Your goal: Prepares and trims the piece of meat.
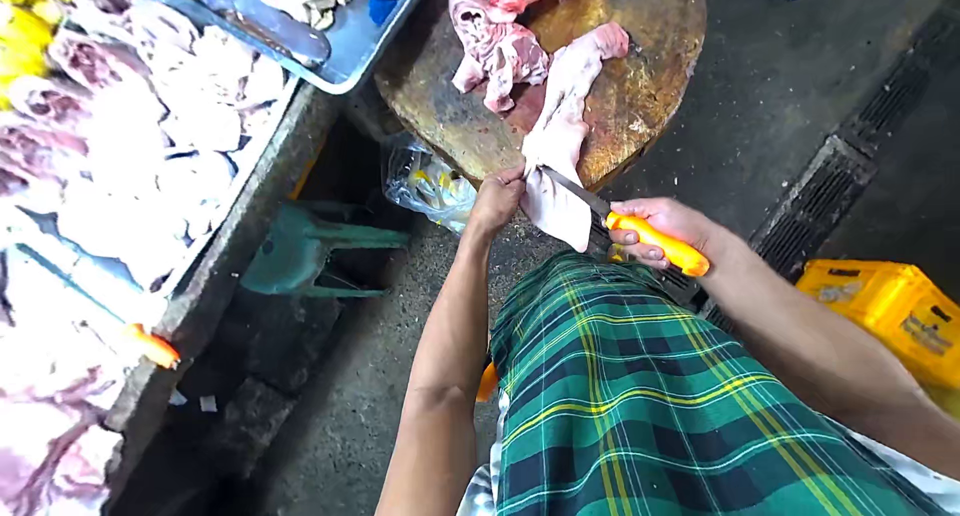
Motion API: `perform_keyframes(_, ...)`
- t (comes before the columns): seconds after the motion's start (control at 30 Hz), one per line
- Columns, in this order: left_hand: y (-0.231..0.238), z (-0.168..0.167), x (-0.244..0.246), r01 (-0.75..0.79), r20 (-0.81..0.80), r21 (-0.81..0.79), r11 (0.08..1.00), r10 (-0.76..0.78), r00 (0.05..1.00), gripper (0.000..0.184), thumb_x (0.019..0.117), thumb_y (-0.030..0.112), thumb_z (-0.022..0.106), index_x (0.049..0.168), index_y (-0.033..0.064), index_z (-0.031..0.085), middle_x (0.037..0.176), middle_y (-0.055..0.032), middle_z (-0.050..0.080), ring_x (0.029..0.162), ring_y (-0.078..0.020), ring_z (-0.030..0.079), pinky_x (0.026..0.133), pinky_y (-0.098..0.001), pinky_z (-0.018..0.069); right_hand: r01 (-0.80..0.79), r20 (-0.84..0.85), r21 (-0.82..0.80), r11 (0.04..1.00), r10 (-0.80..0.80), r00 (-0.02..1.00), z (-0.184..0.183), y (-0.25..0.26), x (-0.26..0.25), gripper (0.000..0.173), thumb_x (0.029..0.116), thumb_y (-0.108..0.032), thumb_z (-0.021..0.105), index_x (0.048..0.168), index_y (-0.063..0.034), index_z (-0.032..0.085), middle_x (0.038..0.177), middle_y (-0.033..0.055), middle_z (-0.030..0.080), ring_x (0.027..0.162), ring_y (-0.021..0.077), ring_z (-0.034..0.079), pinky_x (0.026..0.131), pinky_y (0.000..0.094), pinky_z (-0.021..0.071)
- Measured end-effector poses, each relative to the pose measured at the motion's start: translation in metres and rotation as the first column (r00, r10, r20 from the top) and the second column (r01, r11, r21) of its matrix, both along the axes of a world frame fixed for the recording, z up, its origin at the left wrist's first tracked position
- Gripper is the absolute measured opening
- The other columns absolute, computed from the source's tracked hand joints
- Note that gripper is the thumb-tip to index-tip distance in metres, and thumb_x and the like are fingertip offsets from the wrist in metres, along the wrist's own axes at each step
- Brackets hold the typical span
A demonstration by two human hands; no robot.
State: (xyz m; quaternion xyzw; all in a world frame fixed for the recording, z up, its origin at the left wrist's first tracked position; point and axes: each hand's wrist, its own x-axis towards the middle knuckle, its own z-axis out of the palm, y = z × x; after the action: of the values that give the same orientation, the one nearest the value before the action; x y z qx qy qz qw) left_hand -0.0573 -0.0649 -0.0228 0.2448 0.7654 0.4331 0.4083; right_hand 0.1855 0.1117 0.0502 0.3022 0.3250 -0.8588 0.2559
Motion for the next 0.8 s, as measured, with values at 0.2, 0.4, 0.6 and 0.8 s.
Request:
perform_keyframes(0.2, -0.002, -0.01, -0.011, 0.136, -0.047, -0.024, 0.99, -0.137, 0.989, 0.041, 0.1021, 0.014, 0.047, 0.138, 0.0127, 0.066, 0.122, -0.0074, 0.073, 0.1, -0.0135, 0.07, 0.086, -0.0384, 0.0579, -0.542, 0.398, 0.594, 0.594, 0.368, 0.84, 0.067, -0.013, -0.028, 0.035, 0.1117, -0.04, 0.042, 0.128, -0.0123, 0.057, 0.077, 0.0089, 0.061, 0.048, 0.0188, 0.056, 0.042, 0.0349, 0.0513)
perform_keyframes(0.4, -0.006, -0.017, -0.014, 0.07, 0.089, 0.039, 0.997, -0.073, 0.993, 0.035, 0.1028, 0.015, 0.049, 0.132, 0.0087, 0.068, 0.102, -0.0077, 0.073, 0.082, -0.0127, 0.068, 0.075, -0.035, 0.0577, -0.214, 0.288, 0.521, 0.826, 0.066, 0.955, 0.058, -0.041, -0.003, 0.035, 0.1109, -0.038, 0.043, 0.135, -0.0168, 0.058, 0.077, 0.0072, 0.061, 0.045, 0.0157, 0.053, 0.039, 0.0316, 0.0494)
perform_keyframes(0.6, -0.006, -0.015, -0.018, 0.144, 0.002, -0.04, 0.989, -0.144, 0.99, 0.036, 0.1042, 0.019, 0.048, 0.133, 0.0101, 0.068, 0.108, -0.0104, 0.074, 0.092, -0.0169, 0.07, 0.084, -0.0408, 0.0582, -0.011, 0.16, 0.358, 0.934, -0.05, 0.986, 0.023, -0.058, -0.001, 0.03, 0.11, -0.038, 0.041, 0.124, -0.0154, 0.055, 0.068, 0.0037, 0.052, 0.041, 0.0116, 0.048, 0.035, 0.0265, 0.0451)
perform_keyframes(0.8, -0.008, -0.018, -0.014, 0.126, 0.035, -0.002, 0.992, -0.125, 0.991, 0.036, 0.103, 0.018, 0.049, 0.132, 0.0102, 0.068, 0.109, -0.01, 0.074, 0.094, -0.0169, 0.07, 0.084, -0.0415, 0.0586, -0.064, 0.235, 0.48, 0.875, -0.058, 0.97, 0.045, -0.064, 0.003, 0.033, 0.1095, -0.038, 0.045, 0.129, -0.0157, 0.058, 0.073, 0.0059, 0.059, 0.043, 0.0145, 0.053, 0.037, 0.0308, 0.0488)
